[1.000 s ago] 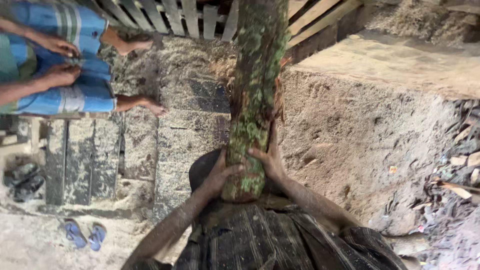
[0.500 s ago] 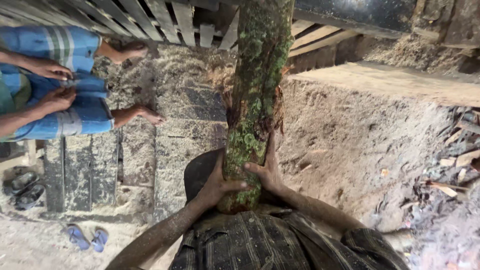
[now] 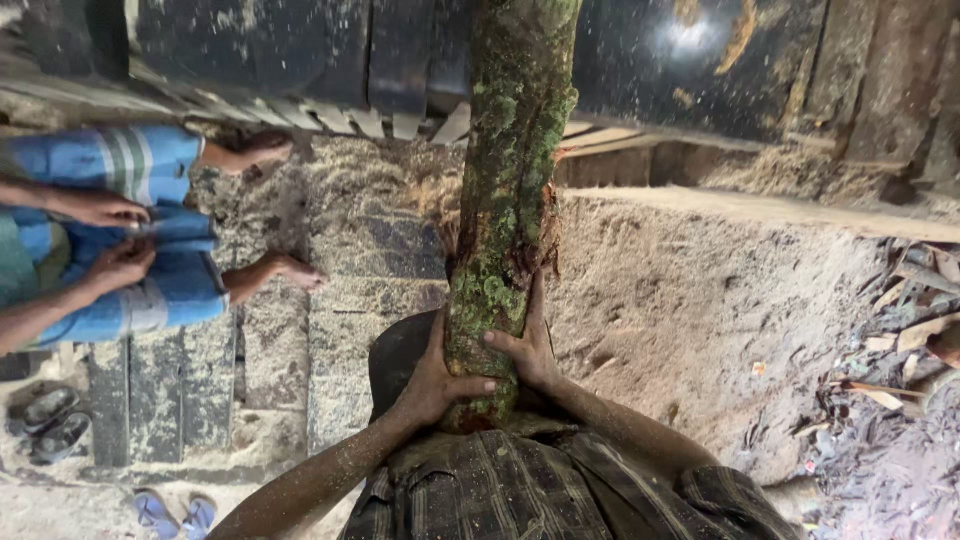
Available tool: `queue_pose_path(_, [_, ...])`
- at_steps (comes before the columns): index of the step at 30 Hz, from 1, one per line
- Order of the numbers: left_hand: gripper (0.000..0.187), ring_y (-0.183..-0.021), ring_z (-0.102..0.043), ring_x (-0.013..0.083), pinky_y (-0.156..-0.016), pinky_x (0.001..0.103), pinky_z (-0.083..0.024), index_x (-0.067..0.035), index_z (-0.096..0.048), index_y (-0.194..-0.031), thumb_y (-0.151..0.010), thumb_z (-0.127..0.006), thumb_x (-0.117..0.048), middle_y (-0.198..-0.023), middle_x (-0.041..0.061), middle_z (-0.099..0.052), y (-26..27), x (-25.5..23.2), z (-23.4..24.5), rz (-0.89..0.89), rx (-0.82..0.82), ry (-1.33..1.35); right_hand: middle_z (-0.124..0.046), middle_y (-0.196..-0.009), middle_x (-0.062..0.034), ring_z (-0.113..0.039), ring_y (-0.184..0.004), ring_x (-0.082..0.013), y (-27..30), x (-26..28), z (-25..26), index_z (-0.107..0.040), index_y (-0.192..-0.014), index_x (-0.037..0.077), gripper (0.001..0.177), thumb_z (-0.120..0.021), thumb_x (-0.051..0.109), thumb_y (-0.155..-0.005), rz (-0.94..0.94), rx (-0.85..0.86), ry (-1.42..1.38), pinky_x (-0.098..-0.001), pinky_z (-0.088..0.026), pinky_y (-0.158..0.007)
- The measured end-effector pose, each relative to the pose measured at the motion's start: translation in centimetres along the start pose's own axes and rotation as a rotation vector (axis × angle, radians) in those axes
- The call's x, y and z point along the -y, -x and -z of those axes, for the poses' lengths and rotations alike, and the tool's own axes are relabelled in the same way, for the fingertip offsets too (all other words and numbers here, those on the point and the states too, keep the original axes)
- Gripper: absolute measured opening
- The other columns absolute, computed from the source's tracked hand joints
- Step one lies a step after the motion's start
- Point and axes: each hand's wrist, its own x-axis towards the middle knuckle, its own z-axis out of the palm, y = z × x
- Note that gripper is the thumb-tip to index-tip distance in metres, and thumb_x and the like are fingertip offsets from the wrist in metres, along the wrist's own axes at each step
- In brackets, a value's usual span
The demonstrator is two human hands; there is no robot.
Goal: The person feeds and positions thick wooden logs into a mechanical planer or milling machine by hand, sliding them along the metal guide bed to smooth and shape the wood surfaces.
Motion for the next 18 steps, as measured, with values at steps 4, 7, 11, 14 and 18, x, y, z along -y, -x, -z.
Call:
queue_pose_path(4, [0.142, -0.135, -0.054, 0.0368, -0.112, 0.051, -0.050, -0.012, 0.004, -0.162, -0.061, -0.090, -0.045, -0.148, 0.024, -0.044, -2.8, -2.1, 0.9, 0.007, -0.007, 0.050, 0.021, -0.175, -0.0286, 0.007, -0.165, -0.0439, -3.6, 1.3, 1.3, 0.018, -0.165, 0.003, 0.145, -0.071, 0.072, -0.073, -0.006, -0.001, 0.039, -0.0616, -0.005, -0.131])
queue_pose_path(7, [0.140, -0.136, -0.054, 0.0372, -0.112, 0.051, -0.051, -0.011, 0.000, -0.163, -0.061, -0.091, -0.045, -0.148, 0.025, -0.045, -4.5, -3.6, 1.5, -0.061, -0.014, 0.082, 0.015, -0.173, -0.0274, 0.000, -0.163, -0.0427, -5.7, 3.5, 1.9, 0.017, -0.164, 0.005, 0.146, -0.071, 0.073, -0.069, -0.055, 0.006, -0.005, -0.0601, -0.010, -0.130])
queue_pose_path(11, [0.139, -0.135, -0.055, 0.0380, -0.112, 0.050, -0.050, -0.011, -0.002, -0.163, -0.062, -0.091, -0.044, -0.147, 0.024, -0.048, -6.3, -5.3, 2.3, -0.089, -0.019, 0.071, 0.012, -0.175, -0.0262, -0.001, -0.163, -0.0421, -8.0, 5.8, 2.6, 0.015, -0.164, 0.006, 0.145, -0.070, 0.072, -0.068, -0.080, -0.039, -0.035, -0.0602, -0.013, -0.128])
queue_pose_path(14, [0.138, -0.133, -0.057, 0.0382, -0.111, 0.051, -0.052, -0.012, -0.003, -0.163, -0.062, -0.091, -0.046, -0.144, 0.023, -0.049, -7.8, -7.0, 3.0, -0.069, -0.021, 0.032, 0.011, -0.173, -0.0257, -0.005, -0.161, -0.0422, -10.3, 6.6, 3.1, 0.016, -0.163, 0.006, 0.146, -0.070, 0.073, -0.067, -0.069, -0.037, -0.050, -0.0601, -0.019, -0.127])
queue_pose_path(18, [0.142, -0.129, -0.058, 0.0384, -0.108, 0.052, -0.054, -0.015, -0.001, -0.162, -0.058, -0.089, -0.053, -0.142, 0.022, -0.050, -9.6, -8.8, 3.6, -0.022, -0.016, 0.031, 0.012, -0.175, -0.0257, -0.002, -0.165, -0.0426, -12.9, 7.0, 4.1, 0.016, -0.165, 0.006, 0.139, -0.072, 0.066, -0.075, 0.012, -0.048, 0.001, -0.0622, -0.017, -0.128])
